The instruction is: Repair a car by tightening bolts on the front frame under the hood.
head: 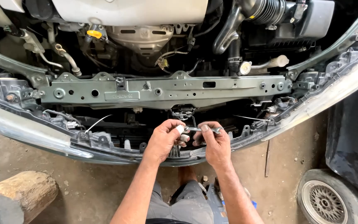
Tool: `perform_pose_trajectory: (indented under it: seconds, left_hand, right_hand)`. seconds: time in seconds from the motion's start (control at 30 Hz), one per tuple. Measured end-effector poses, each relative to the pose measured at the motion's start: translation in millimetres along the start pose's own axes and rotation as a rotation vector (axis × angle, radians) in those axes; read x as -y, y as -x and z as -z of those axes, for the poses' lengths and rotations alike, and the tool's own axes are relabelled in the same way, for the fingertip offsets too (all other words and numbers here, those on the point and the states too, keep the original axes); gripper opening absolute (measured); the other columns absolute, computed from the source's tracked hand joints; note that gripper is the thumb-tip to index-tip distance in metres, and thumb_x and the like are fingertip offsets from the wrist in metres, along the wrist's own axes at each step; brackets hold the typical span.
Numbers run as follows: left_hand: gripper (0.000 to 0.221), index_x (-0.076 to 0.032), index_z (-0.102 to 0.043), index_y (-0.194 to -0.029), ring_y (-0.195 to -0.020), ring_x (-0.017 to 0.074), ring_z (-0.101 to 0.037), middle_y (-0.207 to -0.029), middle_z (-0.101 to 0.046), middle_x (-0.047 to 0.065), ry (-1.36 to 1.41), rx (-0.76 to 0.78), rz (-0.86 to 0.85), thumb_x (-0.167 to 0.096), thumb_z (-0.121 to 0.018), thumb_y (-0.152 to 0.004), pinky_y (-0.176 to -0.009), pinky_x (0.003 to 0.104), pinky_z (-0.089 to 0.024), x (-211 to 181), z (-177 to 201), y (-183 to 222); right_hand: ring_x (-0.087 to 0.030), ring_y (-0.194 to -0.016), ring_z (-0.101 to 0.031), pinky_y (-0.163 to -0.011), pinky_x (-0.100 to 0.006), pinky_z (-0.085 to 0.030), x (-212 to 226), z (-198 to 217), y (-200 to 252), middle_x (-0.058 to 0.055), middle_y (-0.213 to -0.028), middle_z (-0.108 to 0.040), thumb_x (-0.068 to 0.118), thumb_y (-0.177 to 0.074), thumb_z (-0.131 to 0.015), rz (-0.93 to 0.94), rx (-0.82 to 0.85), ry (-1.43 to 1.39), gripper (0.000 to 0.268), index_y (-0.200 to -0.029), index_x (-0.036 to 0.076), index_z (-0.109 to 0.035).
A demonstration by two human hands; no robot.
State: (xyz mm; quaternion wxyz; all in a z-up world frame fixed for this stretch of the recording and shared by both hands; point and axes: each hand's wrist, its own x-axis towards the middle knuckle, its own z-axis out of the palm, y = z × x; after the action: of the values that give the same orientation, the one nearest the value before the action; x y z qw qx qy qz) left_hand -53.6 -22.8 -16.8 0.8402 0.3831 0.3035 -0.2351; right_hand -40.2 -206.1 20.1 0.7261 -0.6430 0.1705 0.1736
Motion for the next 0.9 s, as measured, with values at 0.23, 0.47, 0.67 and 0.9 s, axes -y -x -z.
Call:
perform_pose_trajectory:
  seconds: [0.23, 0.47, 0.67, 0.9]
  left_hand:
    - [0.01, -0.001, -0.064, -0.104, -0.075, 0.0163, -0.073, -0.092, -0.074, 0.009, -0.144, 0.028, 0.023, -0.007, -0.062, -0.097, -0.06, 0.03, -0.06, -26, -2, 3]
    - [0.007, -0.002, -0.064, -0.098, -0.065, 0.0119, -0.066, -0.085, -0.071, 0.008, -0.171, 0.138, 0.085, -0.007, -0.064, -0.093, -0.055, 0.03, -0.057, -41, 7, 2]
    - [0.007, -0.011, -0.061, -0.095, -0.056, 0.0088, -0.055, -0.08, -0.068, 0.004, -0.039, 0.16, 0.208, -0.011, -0.067, -0.091, -0.046, 0.026, -0.045, -29, 20, -1]
    - [0.007, -0.008, -0.062, -0.094, -0.057, 0.0104, -0.057, -0.076, -0.066, 0.004, -0.1, 0.212, 0.18, -0.011, -0.068, -0.091, -0.045, 0.028, -0.047, -25, 29, -3]
  right_hand:
    - [-0.016, -0.068, -0.068, -0.064, -0.029, -0.056, 4, -6, 1, -0.011, -0.08, -0.072, 0.019, -0.105, -0.06, 0.02, 0.079, -0.053, 0.02, -0.109, -0.001, -0.063]
    - [-0.02, -0.069, -0.07, -0.065, -0.038, -0.062, 6, -8, -3, -0.012, -0.082, -0.071, 0.017, -0.102, -0.062, -0.095, 0.046, -0.234, 0.018, -0.107, 0.0, -0.065]
    - [-0.019, -0.071, -0.068, -0.063, -0.04, -0.062, 11, 8, -10, -0.01, -0.081, -0.07, 0.01, -0.097, -0.065, -0.25, 0.08, -0.301, 0.013, -0.104, 0.0, -0.07]
    - [-0.014, -0.073, -0.064, -0.066, -0.036, -0.055, 72, 9, -17, -0.01, -0.083, -0.074, 0.007, -0.083, -0.083, -0.076, 0.241, 0.754, 0.019, -0.101, 0.001, -0.077]
